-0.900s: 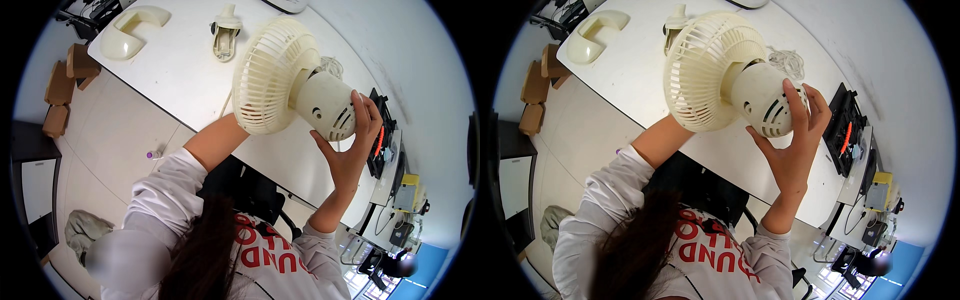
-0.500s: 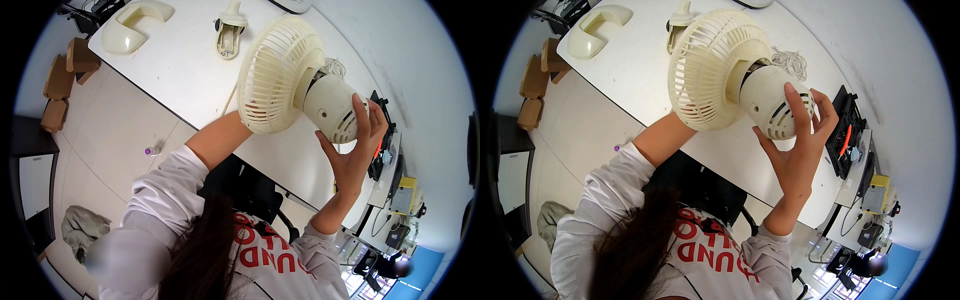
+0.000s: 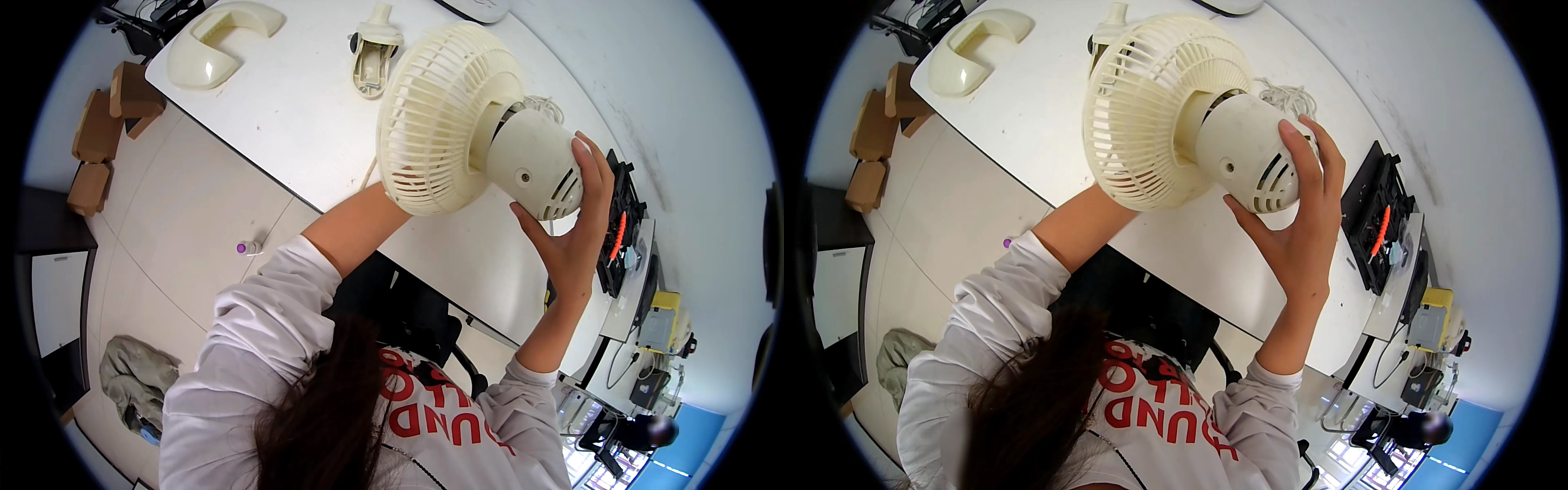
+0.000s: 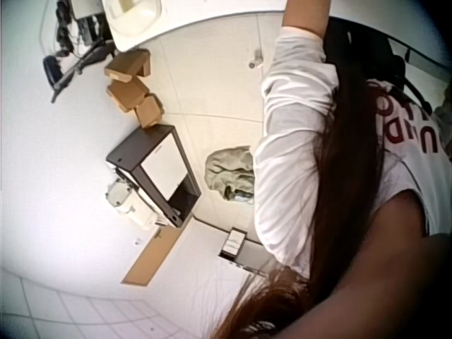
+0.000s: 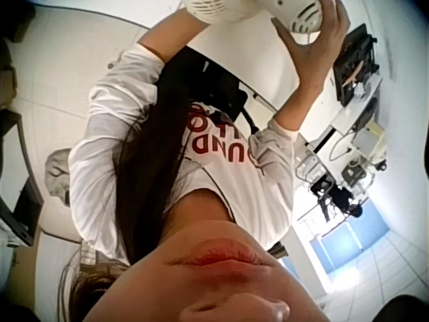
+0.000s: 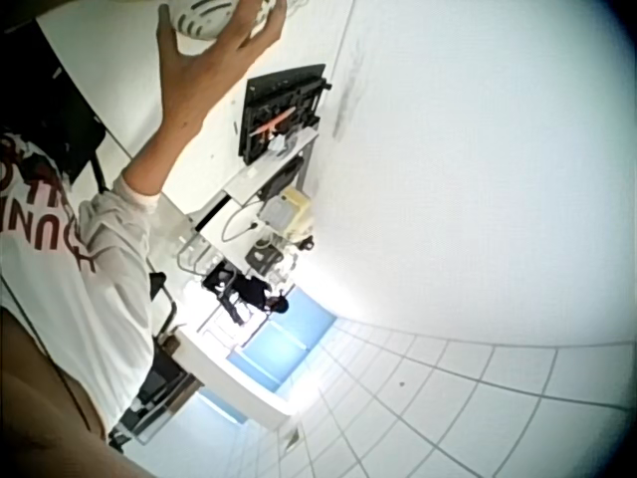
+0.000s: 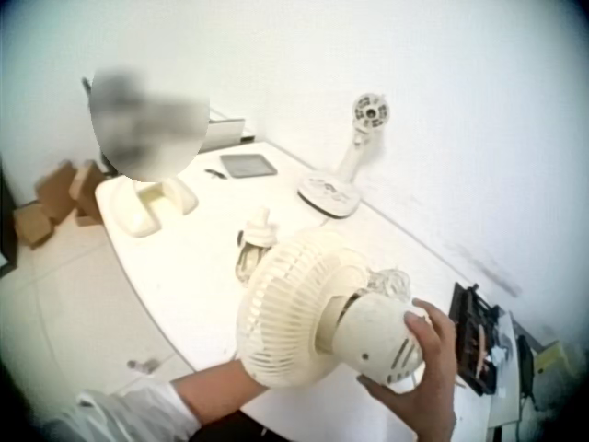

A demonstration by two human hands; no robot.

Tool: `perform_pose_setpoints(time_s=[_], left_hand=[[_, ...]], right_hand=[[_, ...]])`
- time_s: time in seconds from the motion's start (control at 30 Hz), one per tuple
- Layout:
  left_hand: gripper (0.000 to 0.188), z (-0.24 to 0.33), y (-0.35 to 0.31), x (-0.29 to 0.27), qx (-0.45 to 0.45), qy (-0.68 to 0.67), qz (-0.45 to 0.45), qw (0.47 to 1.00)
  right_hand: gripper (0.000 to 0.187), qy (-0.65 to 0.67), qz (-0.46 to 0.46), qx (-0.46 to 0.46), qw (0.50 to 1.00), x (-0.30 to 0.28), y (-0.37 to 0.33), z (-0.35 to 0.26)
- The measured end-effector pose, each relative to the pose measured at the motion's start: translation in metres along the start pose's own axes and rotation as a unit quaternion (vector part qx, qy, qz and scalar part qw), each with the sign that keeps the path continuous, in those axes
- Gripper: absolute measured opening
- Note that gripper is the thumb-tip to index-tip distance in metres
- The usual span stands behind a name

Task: The person assembles a small white electric fan on a workbench. They attach the motor housing to the fan cage, secure it with a screwdriver, and then attach the base stand to the assembled unit.

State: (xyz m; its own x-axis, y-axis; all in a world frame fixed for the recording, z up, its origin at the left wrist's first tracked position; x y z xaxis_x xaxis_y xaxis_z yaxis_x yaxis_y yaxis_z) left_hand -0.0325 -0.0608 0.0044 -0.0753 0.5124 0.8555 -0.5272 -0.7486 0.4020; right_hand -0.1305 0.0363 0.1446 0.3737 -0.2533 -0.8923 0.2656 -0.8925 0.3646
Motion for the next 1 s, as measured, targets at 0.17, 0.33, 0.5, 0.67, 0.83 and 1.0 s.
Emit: perform_pose_setpoints(time_s=[0.17, 0.33, 0.5, 0.67, 0.83, 1.0], left_hand=[[0.047, -0.014, 0.008, -0.019, 0.0, -0.01, -0.048, 0.999], [0.047, -0.006, 0.008, -0.012, 0.042, 0.188, -0.067, 0.979], [0.047, -0.005, 0.006, -0.008, 0.038, 0.179, -0.069, 0.981], [0.047, -0.007, 0.005, -0.007, 0.014, 0.107, -0.061, 0.992], [0.046, -0.008, 0.004, -0.005, 0.003, 0.066, -0.056, 0.996], [0.046, -0.01, 0.005, -0.003, -0.01, 0.035, -0.051, 0.998]], right_hand=[[0.088, 0.016, -0.005, -0.003, 1.0, 0.0, 0.002, 0.002], [0.088, 0.014, -0.003, 0.008, 1.0, 0.003, 0.001, 0.002], [0.088, 0.006, -0.039, 0.03, 0.999, -0.002, 0.003, 0.009], [0.089, -0.035, -0.087, 0.047, 0.995, -0.004, -0.002, 0.001], [0.087, -0.089, -0.12, 0.041, 0.988, -0.015, 0.002, 0.002], [0.077, -0.129, -0.169, 0.071, 0.975, -0.022, 0.006, -0.004]])
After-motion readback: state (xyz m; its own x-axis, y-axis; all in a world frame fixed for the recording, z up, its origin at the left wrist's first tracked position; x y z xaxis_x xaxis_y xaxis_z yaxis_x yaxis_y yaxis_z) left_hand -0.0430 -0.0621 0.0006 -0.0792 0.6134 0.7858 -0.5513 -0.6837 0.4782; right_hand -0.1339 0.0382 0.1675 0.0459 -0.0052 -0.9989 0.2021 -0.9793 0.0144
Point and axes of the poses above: each hand's wrist, its own y-axis towards the middle knuckle, its own x-axis out of the palm, z = x × y, the point moved 7 cm from there along y, towards the middle knuckle, and after that the axes turned 13 degrees about -z, right-handed, at the moved point
